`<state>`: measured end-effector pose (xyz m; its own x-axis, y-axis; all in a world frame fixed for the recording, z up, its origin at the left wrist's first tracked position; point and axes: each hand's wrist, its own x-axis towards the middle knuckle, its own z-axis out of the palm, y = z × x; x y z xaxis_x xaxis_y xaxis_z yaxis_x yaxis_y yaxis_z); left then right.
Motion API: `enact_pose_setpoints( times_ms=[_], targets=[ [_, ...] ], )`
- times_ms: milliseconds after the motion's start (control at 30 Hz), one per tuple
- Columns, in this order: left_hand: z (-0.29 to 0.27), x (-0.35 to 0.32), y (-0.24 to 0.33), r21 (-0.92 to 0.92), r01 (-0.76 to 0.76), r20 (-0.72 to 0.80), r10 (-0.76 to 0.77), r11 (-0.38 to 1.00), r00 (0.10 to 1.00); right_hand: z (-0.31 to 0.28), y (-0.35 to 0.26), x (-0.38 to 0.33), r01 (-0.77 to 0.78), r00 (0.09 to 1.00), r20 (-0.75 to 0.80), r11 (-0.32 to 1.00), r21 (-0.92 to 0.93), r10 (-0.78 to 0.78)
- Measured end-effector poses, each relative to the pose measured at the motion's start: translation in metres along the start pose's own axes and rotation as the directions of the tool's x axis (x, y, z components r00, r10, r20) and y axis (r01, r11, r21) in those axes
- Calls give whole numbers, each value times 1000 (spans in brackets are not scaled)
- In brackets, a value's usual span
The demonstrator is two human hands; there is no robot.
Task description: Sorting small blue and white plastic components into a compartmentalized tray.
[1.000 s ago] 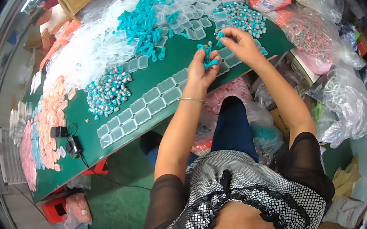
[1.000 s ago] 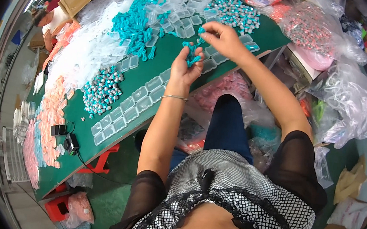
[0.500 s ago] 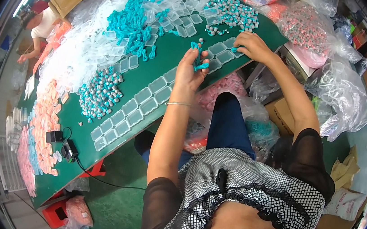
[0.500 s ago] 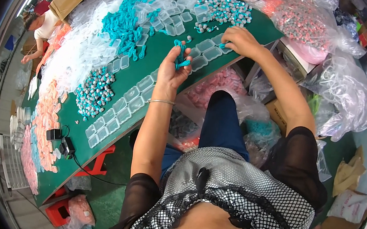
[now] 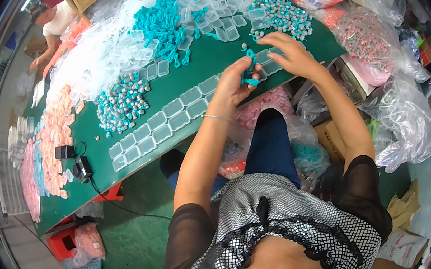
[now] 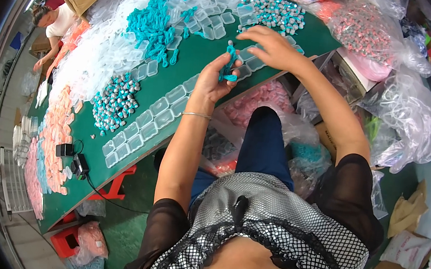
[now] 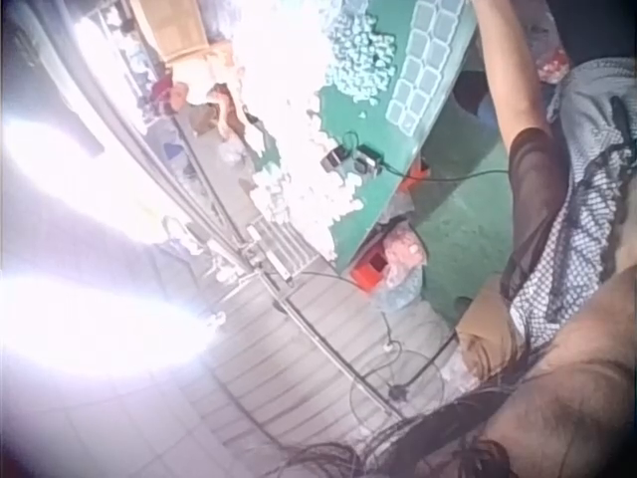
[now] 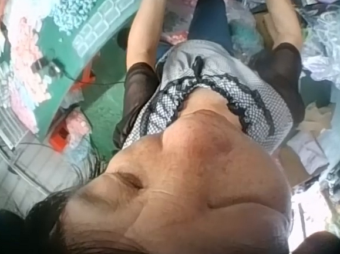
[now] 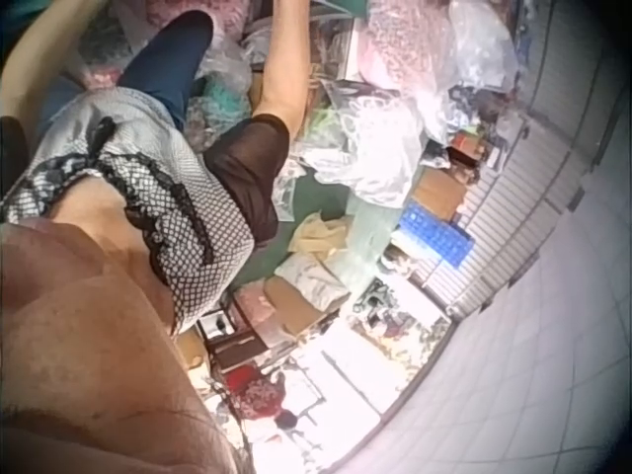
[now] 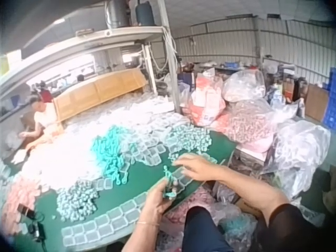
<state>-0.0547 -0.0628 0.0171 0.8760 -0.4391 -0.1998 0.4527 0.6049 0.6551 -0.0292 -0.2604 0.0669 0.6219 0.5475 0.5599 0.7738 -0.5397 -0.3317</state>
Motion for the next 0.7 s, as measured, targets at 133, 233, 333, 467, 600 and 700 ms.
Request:
enact_pose_setpoints(
  times_ms=[133, 233, 333, 467, 600, 700],
  targets=[
    [5, -7, 2, 90, 65, 69, -71, 994, 995, 12, -3, 10, -8, 982, 182, 955, 297, -49],
    [3, -17, 9, 33, 69, 24, -70, 997, 997, 9, -3, 12, -86, 973, 231, 929, 360, 1],
    [-3, -17, 8, -20, 78, -24, -79, 997, 997, 15, 7, 5, -242, 967, 200, 802, 546, 155],
    [-10, -14, 5, -44, 35, -64, -37, 998, 997, 16, 24, -10, -273, 954, 67, 749, 604, 293],
    [-17, -17, 8, -89, -1, -59, -4, 996, 998, 12, 39, -28, -233, 972, 80, 947, 220, 220],
    [-17, -17, 8, -81, -3, -79, -3, 997, 997, 19, 51, -34, -166, 985, 78, 978, 128, 157]
  ],
)
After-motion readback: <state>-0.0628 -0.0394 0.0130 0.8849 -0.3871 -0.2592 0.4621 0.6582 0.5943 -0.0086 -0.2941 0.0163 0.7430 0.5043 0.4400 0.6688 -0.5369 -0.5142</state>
